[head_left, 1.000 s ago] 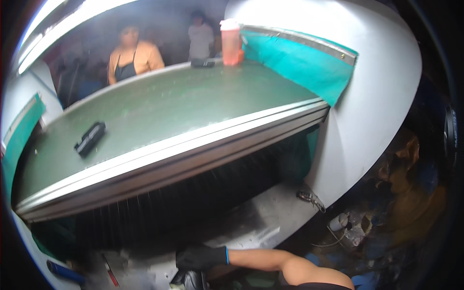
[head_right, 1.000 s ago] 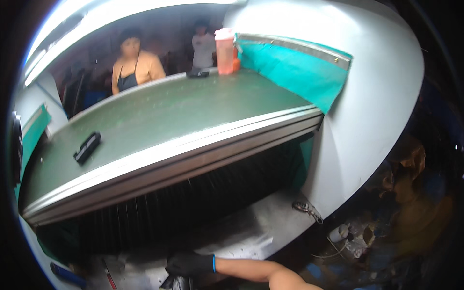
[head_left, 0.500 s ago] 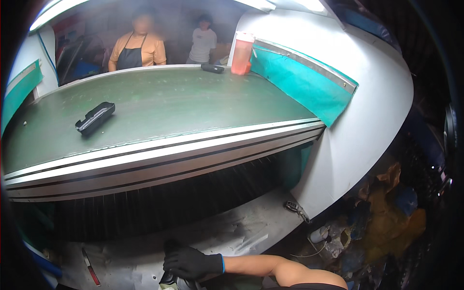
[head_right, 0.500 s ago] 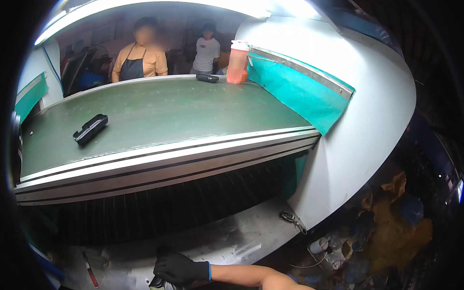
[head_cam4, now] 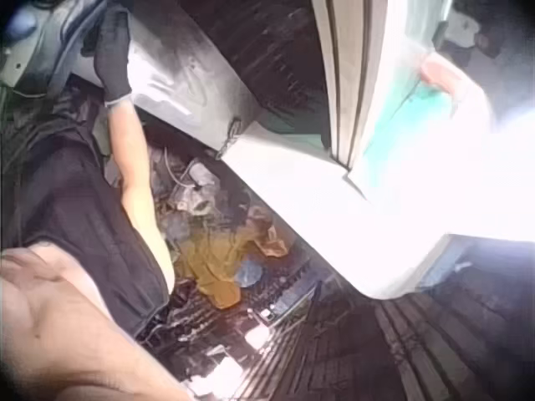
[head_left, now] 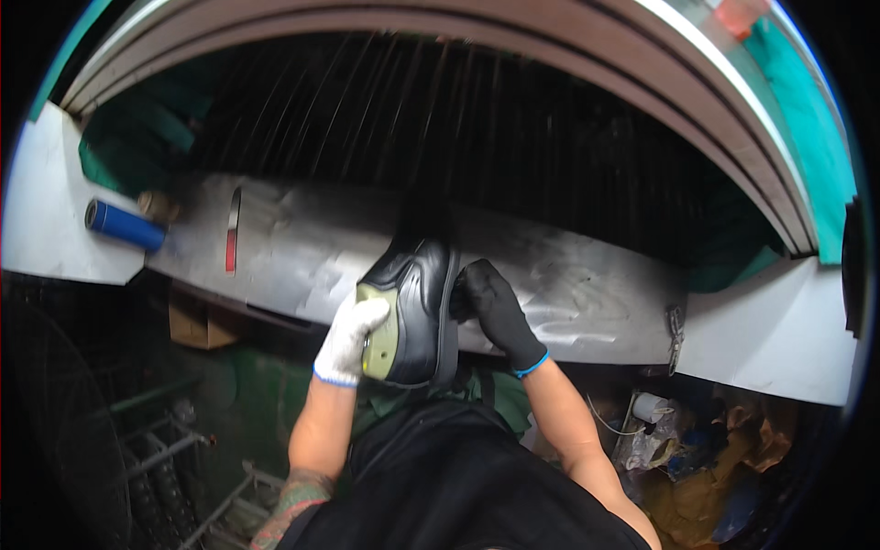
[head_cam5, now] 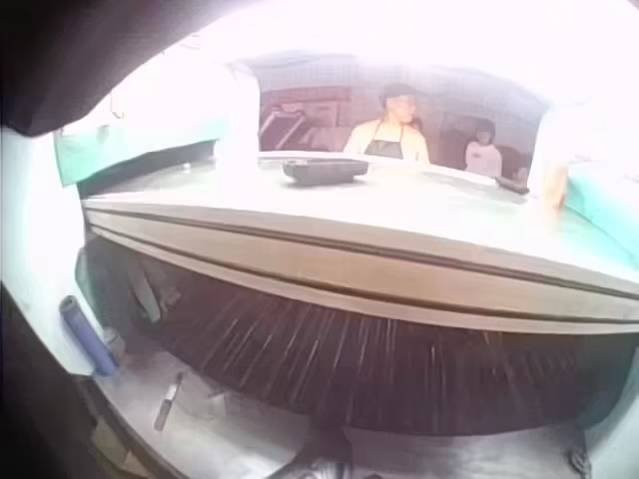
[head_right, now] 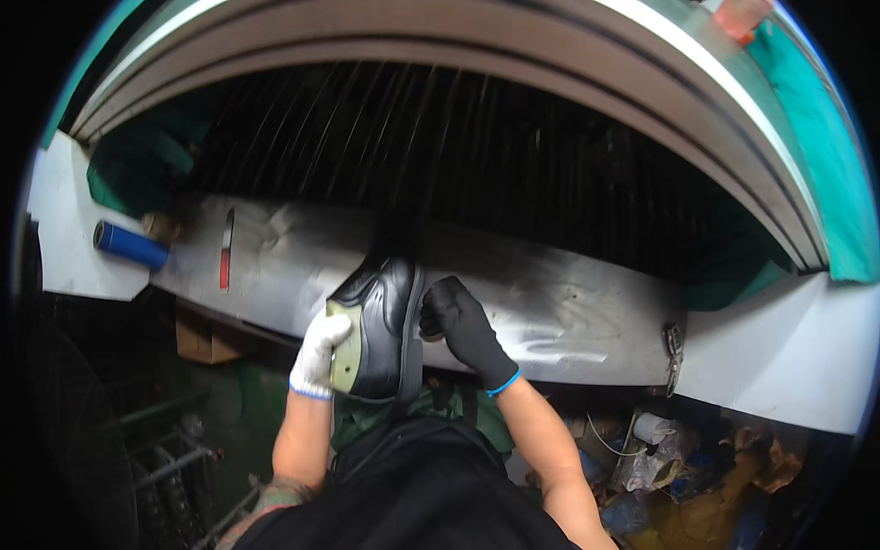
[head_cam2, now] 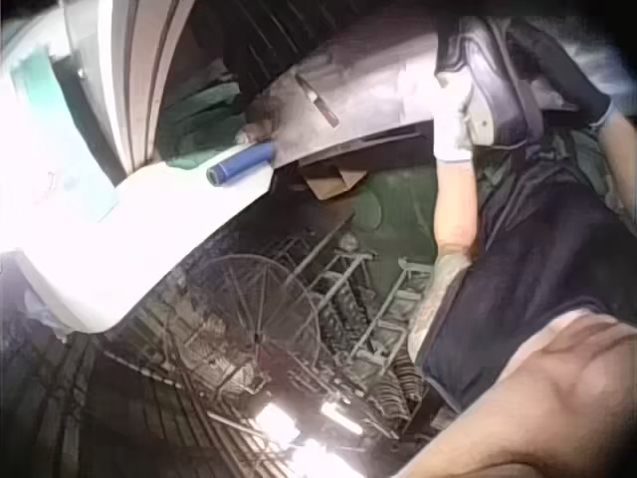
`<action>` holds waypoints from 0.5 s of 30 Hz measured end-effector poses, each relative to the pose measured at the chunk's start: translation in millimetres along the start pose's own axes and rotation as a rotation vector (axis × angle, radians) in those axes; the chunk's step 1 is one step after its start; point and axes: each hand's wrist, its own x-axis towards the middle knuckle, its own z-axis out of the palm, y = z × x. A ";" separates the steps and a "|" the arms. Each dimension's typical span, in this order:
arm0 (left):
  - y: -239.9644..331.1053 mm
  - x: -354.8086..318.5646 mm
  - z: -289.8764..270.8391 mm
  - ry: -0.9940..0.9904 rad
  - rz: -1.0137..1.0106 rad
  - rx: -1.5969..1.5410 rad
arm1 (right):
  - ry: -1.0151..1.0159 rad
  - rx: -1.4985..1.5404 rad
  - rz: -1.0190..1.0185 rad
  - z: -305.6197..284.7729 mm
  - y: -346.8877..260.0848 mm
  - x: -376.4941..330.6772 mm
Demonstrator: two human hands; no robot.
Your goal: The person polishes a black leather shoe using a white cloth and a shoe tree. They repeatedly rub the shoe's surface, rotate it to access different angles, and place it on a metal workbench. The person handles the shoe and a shoe tree throughout the process.
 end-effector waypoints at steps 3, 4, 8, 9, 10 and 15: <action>-3.7 1.1 -2.5 0.003 0.013 0.093 | -0.015 -0.223 -0.053 8.3 -4.1 3.4; -5.6 0.3 -4.3 0.006 0.015 0.108 | -0.018 -0.192 -0.024 9.2 -6.2 2.6; -11.6 1.2 -10.3 0.016 0.035 0.159 | 0.000 -0.226 0.036 8.3 -12.2 6.2; -14.7 1.3 -10.5 0.037 0.055 0.155 | 0.006 -0.296 0.070 9.6 -16.1 5.3; -16.6 1.7 -9.4 0.058 0.076 0.150 | 0.011 -0.366 0.104 10.2 -17.6 5.6; -24.8 5.5 9.3 0.075 0.123 0.180 | 0.067 -0.283 0.135 -3.6 -16.9 1.1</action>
